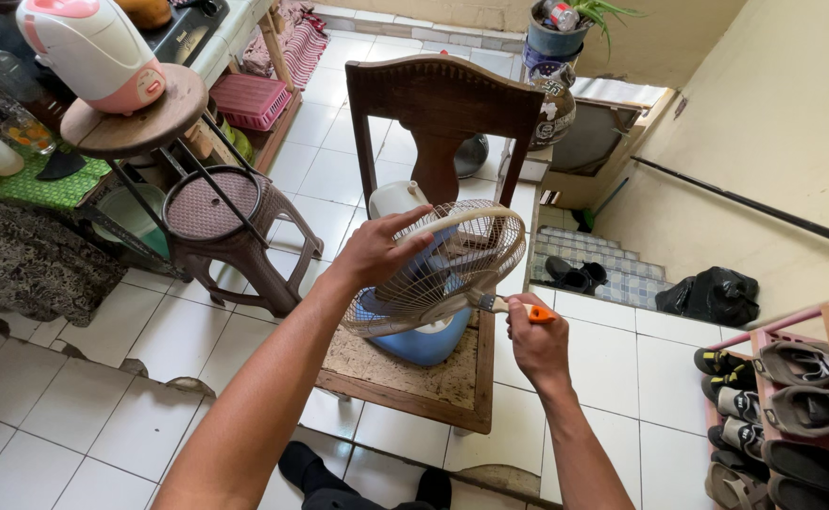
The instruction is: The person uses a paintbrush to dust a black computer tower and a blue table fan. They clean the top, sides, and front of the computer tower, then move to the fan to dust the grill and base.
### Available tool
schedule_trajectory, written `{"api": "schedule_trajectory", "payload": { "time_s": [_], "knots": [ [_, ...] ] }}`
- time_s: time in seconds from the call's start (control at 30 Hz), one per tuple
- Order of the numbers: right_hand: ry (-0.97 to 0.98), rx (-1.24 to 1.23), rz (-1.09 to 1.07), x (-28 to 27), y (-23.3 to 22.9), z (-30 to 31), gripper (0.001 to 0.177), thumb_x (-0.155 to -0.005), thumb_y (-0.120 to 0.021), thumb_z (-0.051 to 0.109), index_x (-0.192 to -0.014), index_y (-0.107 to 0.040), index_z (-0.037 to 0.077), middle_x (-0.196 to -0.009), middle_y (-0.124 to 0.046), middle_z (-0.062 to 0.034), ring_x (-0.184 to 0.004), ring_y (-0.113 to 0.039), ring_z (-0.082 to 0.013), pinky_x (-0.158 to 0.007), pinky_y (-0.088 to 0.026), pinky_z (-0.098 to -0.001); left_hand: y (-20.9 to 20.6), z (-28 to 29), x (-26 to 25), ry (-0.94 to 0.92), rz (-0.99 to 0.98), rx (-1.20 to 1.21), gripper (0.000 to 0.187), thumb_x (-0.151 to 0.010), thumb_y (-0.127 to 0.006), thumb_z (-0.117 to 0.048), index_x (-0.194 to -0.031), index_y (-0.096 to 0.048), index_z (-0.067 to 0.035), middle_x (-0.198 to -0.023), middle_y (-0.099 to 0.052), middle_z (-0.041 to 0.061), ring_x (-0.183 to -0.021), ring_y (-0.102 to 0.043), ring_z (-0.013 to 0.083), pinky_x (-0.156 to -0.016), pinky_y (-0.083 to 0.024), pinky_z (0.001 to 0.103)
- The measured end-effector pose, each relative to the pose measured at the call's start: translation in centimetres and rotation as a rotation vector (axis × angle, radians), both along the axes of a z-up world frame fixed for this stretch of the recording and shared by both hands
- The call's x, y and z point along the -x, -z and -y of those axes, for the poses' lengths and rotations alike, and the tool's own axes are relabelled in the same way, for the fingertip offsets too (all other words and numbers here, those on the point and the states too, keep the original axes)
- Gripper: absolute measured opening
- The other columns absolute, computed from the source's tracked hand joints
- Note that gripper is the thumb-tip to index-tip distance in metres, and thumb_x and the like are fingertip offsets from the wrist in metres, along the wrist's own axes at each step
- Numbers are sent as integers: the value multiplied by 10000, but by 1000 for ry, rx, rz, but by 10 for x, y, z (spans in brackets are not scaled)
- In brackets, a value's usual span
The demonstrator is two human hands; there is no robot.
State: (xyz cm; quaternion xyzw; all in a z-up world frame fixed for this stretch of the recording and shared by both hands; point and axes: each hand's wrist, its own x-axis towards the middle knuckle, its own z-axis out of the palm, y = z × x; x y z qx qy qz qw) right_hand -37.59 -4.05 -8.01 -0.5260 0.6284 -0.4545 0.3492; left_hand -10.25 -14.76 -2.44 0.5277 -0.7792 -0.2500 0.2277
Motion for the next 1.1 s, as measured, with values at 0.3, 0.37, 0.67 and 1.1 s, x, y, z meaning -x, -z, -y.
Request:
{"api": "schedule_trajectory", "payload": {
  "time_s": [0.3, 0.37, 0.67, 1.1],
  "knots": [
    [107, -97, 14, -13, 1, -8, 301, -1016, -498, 217, -1049, -736, 36, -632, -675, -43, -509, -635, -131, -425, -505, -295, 0, -9, 4, -18, 26, 14, 665, -937, -481, -679, -1493, -529, -317, -1227, -718, 124, -988, -742, 251, -890, -603, 442],
    [149, -48, 130, -13, -4, -11, 289, -1017, -511, 197, -1073, -734, 23, -663, -669, -44, -547, -630, -124, -463, -520, -283, -1, -11, 6, -31, 42, 32, 661, -936, -486, -678, -1489, -531, -319, -1229, -721, 118, -995, -739, 250, -887, -604, 435],
    [161, -106, 121, -21, -21, -21, 299, -1033, -509, 213, -1085, -748, 41, -666, -689, -65, -572, -666, -125, -491, -538, -276, 2, -18, 9, -42, 51, 49, 657, -935, -492, -672, -1495, -522, -331, -1307, -683, 122, -1019, -733, 276, -910, -584, 461],
    [54, -45, -38, -32, 9, -22, 315, -1047, -502, 267, -1094, -726, 51, -714, -757, -84, -583, -750, -161, -492, -560, -294, 10, -18, 15, -61, 56, 55, 678, -924, -452, -700, -1493, -509, -336, -1287, -686, 106, -988, -739, 228, -849, -631, 435]
  ]
}}
